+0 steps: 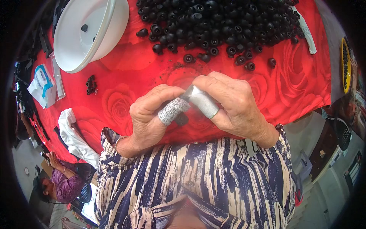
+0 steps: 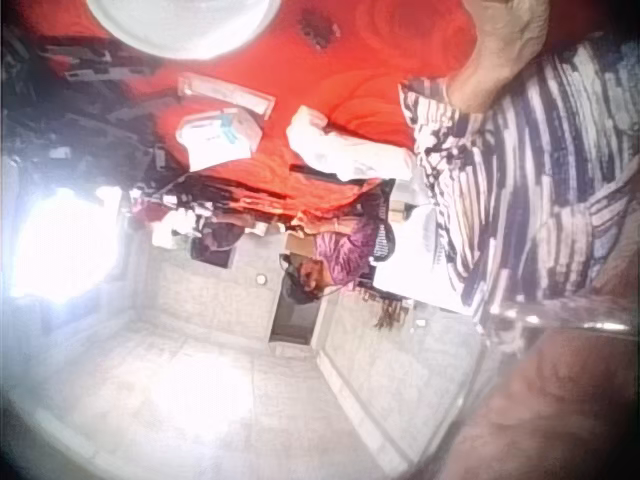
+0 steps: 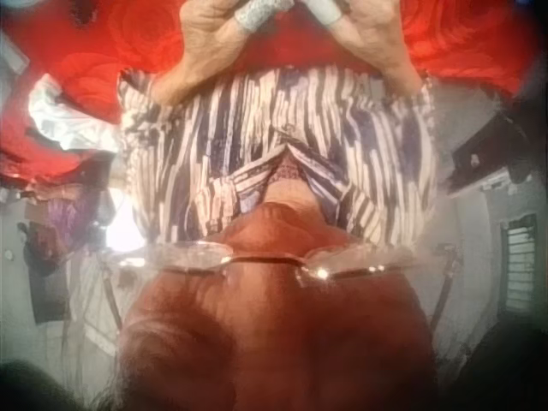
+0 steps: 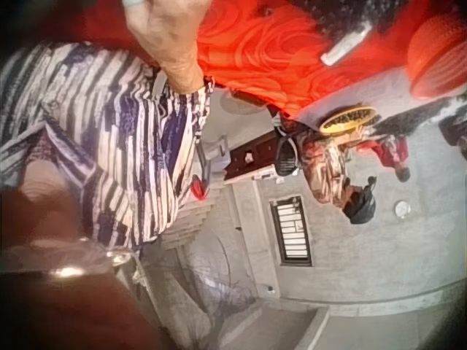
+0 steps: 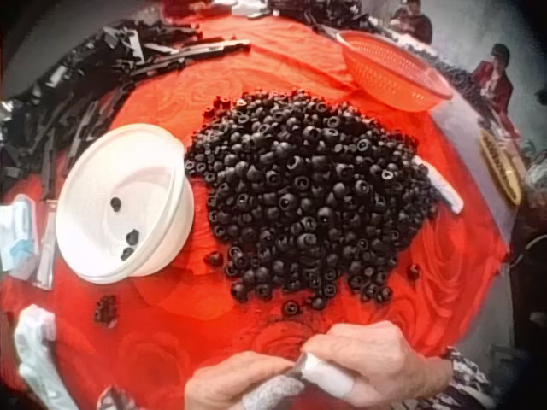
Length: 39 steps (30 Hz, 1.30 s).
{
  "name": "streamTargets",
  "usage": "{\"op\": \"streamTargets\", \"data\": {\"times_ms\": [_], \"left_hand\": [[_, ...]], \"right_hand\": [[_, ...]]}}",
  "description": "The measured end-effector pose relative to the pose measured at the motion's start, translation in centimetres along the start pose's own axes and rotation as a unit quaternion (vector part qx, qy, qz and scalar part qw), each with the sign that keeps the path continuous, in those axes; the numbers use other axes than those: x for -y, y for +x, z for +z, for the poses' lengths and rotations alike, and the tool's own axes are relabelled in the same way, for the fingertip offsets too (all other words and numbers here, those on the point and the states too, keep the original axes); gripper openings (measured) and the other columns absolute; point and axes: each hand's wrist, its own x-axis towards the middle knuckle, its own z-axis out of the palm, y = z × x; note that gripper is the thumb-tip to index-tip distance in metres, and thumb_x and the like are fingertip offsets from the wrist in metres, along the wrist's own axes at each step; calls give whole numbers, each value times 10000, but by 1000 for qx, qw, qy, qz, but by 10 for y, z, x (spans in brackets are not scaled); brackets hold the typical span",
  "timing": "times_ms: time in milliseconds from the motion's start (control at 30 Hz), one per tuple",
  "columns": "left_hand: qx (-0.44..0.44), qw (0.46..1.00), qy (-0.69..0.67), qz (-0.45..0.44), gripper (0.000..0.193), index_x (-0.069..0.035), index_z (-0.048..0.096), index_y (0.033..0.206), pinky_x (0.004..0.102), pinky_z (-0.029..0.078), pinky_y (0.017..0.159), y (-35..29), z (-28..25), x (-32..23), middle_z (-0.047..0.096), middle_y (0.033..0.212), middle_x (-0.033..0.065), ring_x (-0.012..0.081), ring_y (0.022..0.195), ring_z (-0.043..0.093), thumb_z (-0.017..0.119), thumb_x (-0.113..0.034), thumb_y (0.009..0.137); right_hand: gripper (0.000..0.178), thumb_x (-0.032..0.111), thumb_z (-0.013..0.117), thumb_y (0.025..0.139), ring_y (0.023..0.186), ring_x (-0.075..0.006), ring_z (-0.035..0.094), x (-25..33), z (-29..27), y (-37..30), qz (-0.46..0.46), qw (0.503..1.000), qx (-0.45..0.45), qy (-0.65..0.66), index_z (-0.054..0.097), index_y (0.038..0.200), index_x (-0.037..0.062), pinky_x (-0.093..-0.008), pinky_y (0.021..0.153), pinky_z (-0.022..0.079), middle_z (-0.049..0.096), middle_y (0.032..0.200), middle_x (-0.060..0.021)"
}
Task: The person trims small black plastic parts using a handheld blade, empties a small bowl, and dumps a basket of parts onto the table. The person then cuts small black parts with the blade and places them into the bowl.
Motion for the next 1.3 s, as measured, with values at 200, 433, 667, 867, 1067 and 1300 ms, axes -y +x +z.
{"op": "streamTargets", "data": {"times_ms": [200, 433, 667, 867, 1067, 1300], "left_hand": [[9, 999, 35, 12, 222, 1, 626, 959, 275, 461, 609, 3, 0, -3, 621, 798, 97, 173, 697, 600, 678, -51, 749], [20, 1000, 0, 3, 213, 5, 631, 983, 257, 481, 583, 5, -3, -4, 625, 812, 84, 143, 683, 607, 664, -57, 781], [74, 961, -225, -139, 200, 39, 615, 1023, 248, 534, 556, 6, -7, -11, 623, 887, 82, 136, 665, 625, 607, -45, 842], [80, 950, -266, -143, 216, 40, 612, 1041, 238, 516, 600, 4, -5, -7, 631, 891, 75, 119, 712, 613, 601, -53, 847], [118, 925, -314, -179, 233, 24, 620, 1055, 214, 474, 663, 3, -7, 1, 639, 905, 50, 88, 769, 578, 605, -94, 854], [105, 917, -320, -215, 225, 13, 625, 1053, 216, 473, 699, 2, -5, -2, 640, 915, 42, 86, 798, 574, 602, -94, 856]], "right_hand": [[246, -12, 640, 693, 590, -246, 543, 0, -3, 2, -13, 1000, 7, 2, 568, 928, -24, -325, 508, 423, 534, 712, -118], [206, -12, 636, 734, 599, -201, 559, 0, -6, 1, 1, 999, 10, 39, 571, 930, -25, -288, 513, 429, 552, 728, -102], [259, 14, 669, 727, 604, -108, 558, 10, -15, -4, 12, 996, -36, 87, 588, 972, -14, -235, 515, 426, 581, 764, -74], [372, -2, 682, 611, 564, -193, 562, 2, 3, -1, -124, 990, -70, 21, 607, 974, -23, -283, 486, 442, 571, 706, -77], [399, 43, 690, 579, 519, -181, 534, -4, 3, 2, -224, 972, -72, -16, 618, 962, -41, -283, 441, 406, 561, 683, -75], [367, 62, 684, 542, 448, -126, 442, -6, 4, 1, -314, 941, -96, -84, 619, 886, -50, -263, 385, 295, 521, 630, -48]]}}
